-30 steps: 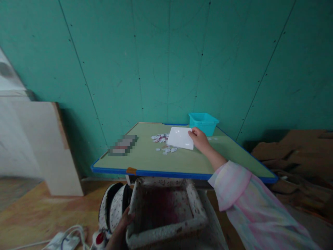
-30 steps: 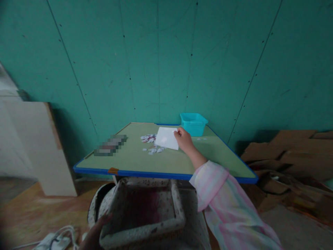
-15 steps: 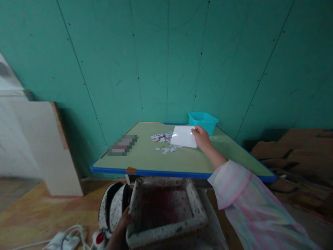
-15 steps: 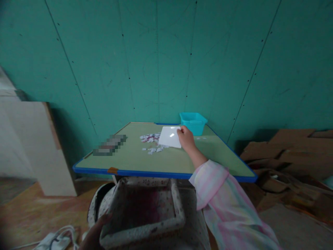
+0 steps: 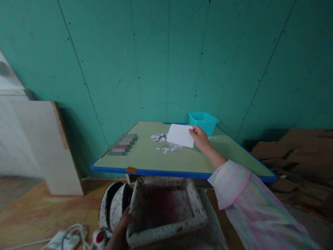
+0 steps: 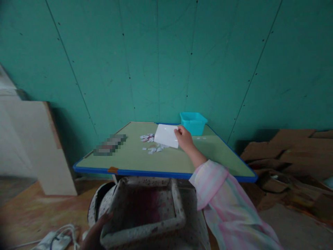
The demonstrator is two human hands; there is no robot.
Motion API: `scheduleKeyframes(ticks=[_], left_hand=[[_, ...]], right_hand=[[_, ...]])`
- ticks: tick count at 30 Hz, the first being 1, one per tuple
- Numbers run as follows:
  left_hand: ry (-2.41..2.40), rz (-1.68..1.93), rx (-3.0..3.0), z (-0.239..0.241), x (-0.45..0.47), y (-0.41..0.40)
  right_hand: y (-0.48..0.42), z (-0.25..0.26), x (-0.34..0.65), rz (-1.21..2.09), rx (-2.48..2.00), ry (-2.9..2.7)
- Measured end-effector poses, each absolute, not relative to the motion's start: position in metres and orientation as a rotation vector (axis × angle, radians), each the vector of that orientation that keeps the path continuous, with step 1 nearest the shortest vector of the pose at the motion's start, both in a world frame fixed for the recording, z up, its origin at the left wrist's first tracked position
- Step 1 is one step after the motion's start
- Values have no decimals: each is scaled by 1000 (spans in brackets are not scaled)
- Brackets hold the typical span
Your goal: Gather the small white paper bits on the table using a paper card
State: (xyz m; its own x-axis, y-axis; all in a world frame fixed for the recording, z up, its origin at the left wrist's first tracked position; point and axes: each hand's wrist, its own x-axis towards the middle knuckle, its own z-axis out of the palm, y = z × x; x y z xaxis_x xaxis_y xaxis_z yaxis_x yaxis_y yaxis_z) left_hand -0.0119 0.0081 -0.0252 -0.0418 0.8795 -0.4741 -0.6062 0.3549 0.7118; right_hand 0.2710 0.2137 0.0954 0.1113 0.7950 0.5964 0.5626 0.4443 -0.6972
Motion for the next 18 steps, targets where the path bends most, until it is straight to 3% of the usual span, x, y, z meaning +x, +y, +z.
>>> scheduleKeyframes(ticks=[10, 18], left_hand=[[1087, 1171, 262, -27, -13, 8], [964, 1147, 245, -35, -18, 9]], right_hand=[[209, 95, 264, 319, -1197, -1652], [210, 99, 273, 101, -1280, -1522]])
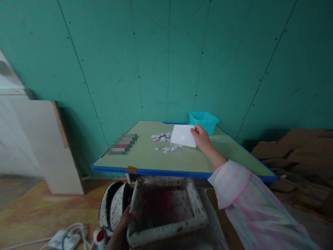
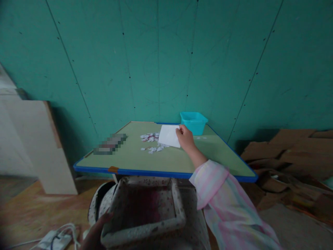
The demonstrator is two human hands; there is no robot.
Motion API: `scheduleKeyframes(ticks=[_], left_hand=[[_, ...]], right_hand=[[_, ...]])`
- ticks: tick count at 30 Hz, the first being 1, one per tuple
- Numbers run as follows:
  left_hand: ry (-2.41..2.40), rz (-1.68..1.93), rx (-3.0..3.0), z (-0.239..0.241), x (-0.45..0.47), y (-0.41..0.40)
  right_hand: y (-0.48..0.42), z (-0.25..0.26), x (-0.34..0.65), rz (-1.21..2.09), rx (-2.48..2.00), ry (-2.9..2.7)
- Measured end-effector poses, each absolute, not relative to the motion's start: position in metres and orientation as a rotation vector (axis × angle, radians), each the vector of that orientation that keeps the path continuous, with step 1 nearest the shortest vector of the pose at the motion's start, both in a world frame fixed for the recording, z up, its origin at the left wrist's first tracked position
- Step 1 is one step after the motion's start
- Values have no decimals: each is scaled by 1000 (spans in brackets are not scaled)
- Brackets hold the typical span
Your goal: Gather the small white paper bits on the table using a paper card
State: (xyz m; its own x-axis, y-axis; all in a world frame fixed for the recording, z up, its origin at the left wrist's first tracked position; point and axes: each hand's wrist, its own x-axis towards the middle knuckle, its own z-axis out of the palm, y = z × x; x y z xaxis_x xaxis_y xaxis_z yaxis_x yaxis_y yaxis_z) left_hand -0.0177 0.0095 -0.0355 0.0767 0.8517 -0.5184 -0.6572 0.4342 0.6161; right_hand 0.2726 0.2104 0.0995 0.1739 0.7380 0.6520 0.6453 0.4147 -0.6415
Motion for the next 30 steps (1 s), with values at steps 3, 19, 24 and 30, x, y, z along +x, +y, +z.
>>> scheduleKeyframes(ticks=[3, 19, 24, 30], left_hand=[[989, 1148, 269, -35, -17, 9], [935, 1170, 280, -38, -16, 10], [927, 1183, 290, -39, -18, 11], [905, 1160, 302, -48, -22, 14]], right_hand=[[210, 98, 271, 100, -1281, -1560], [209, 100, 270, 221, -1237, -1599], [209, 100, 271, 259, -1238, -1573], [208, 101, 273, 320, -1225, -1516]])
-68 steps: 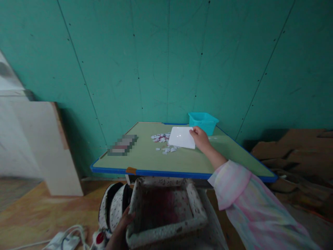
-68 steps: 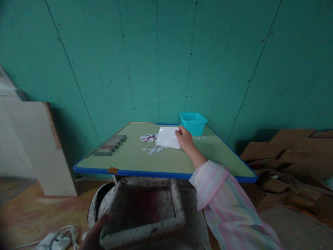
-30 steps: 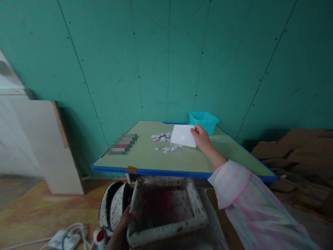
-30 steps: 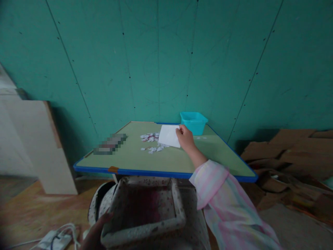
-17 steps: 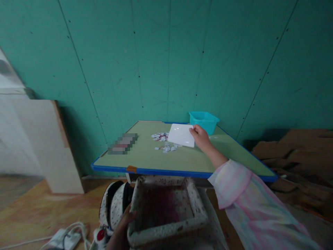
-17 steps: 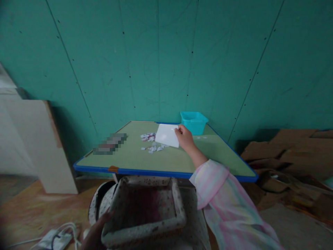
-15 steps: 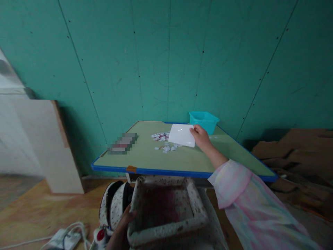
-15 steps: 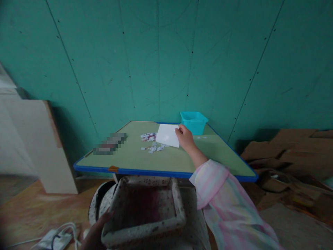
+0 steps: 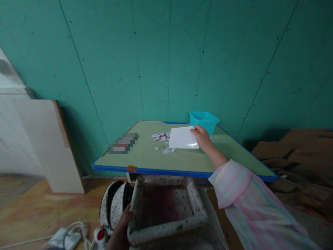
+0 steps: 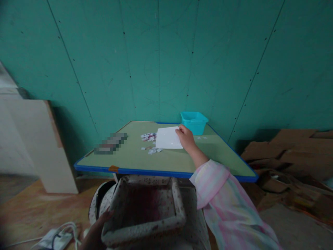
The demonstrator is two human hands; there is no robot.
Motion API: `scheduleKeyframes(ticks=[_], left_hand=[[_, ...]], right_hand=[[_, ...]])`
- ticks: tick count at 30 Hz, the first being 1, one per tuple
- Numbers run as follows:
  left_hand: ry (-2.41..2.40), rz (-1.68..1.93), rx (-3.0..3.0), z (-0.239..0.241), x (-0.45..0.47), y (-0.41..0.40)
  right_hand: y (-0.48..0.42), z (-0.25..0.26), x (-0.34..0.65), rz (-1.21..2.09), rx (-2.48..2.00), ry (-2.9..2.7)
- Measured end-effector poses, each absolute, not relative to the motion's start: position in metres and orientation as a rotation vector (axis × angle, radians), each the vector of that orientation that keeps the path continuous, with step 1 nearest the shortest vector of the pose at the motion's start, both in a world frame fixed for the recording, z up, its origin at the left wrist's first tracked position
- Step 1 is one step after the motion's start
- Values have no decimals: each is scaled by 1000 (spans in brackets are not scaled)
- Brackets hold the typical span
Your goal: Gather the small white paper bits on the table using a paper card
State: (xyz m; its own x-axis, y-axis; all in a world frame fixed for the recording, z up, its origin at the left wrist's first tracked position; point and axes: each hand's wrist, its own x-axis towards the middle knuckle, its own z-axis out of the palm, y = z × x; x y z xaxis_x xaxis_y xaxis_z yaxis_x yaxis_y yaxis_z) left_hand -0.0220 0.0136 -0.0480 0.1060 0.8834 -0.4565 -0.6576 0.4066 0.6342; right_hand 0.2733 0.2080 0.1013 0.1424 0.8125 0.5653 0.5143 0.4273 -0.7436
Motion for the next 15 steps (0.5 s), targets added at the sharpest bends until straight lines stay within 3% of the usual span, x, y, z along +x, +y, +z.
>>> scheduleKeyframes(ticks=[15], left_hand=[[931, 1200, 312, -40, -17, 13]], right_hand=[[209, 99, 273, 236, -1228, -1550]])
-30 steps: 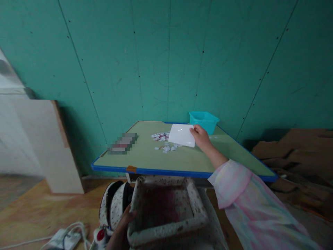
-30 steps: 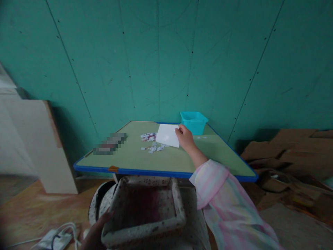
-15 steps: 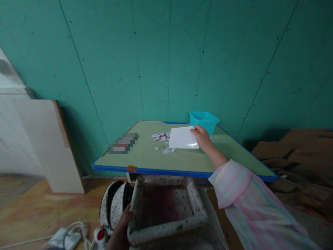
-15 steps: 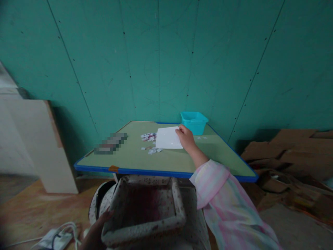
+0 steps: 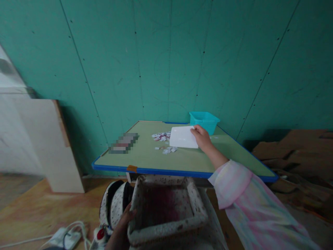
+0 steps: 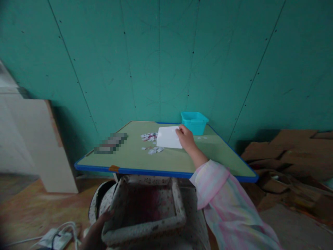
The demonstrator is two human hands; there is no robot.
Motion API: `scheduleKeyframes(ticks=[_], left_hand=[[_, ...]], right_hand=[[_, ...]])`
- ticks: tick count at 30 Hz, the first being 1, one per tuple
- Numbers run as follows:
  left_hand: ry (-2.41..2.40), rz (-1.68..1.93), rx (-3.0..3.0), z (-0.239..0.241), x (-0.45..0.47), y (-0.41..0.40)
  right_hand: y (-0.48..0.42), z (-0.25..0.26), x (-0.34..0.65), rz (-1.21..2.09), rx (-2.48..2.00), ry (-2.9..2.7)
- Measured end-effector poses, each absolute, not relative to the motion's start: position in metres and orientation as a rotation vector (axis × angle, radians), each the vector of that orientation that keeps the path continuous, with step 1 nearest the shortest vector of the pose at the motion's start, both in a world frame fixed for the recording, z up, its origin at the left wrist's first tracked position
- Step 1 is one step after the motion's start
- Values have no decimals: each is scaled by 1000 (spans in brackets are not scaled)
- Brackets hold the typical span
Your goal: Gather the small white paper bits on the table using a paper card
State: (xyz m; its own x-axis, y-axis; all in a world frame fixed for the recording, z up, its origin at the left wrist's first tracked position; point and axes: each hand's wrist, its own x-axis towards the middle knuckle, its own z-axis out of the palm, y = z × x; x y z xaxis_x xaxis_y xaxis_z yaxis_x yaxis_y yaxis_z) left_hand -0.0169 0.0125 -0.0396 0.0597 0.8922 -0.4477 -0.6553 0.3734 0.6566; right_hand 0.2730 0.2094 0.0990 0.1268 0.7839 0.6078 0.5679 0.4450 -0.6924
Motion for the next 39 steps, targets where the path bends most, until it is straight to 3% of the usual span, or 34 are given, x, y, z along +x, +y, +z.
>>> scheduleKeyframes(ticks=[8, 20, 27, 39], left_hand=[[924, 1203, 320, -35, -15, 10], [856, 1173, 363, -47, -20, 12], [852, 1143, 334, -49, -24, 11], [920, 1152, 335, -42, -20, 11]], right_hand=[[213, 93, 268, 345, -1154, -1669], [206, 104, 275, 219, -1228, -1477], [209, 101, 271, 503, -1186, -1540], [211, 102, 275, 350, -1302, -1437]])
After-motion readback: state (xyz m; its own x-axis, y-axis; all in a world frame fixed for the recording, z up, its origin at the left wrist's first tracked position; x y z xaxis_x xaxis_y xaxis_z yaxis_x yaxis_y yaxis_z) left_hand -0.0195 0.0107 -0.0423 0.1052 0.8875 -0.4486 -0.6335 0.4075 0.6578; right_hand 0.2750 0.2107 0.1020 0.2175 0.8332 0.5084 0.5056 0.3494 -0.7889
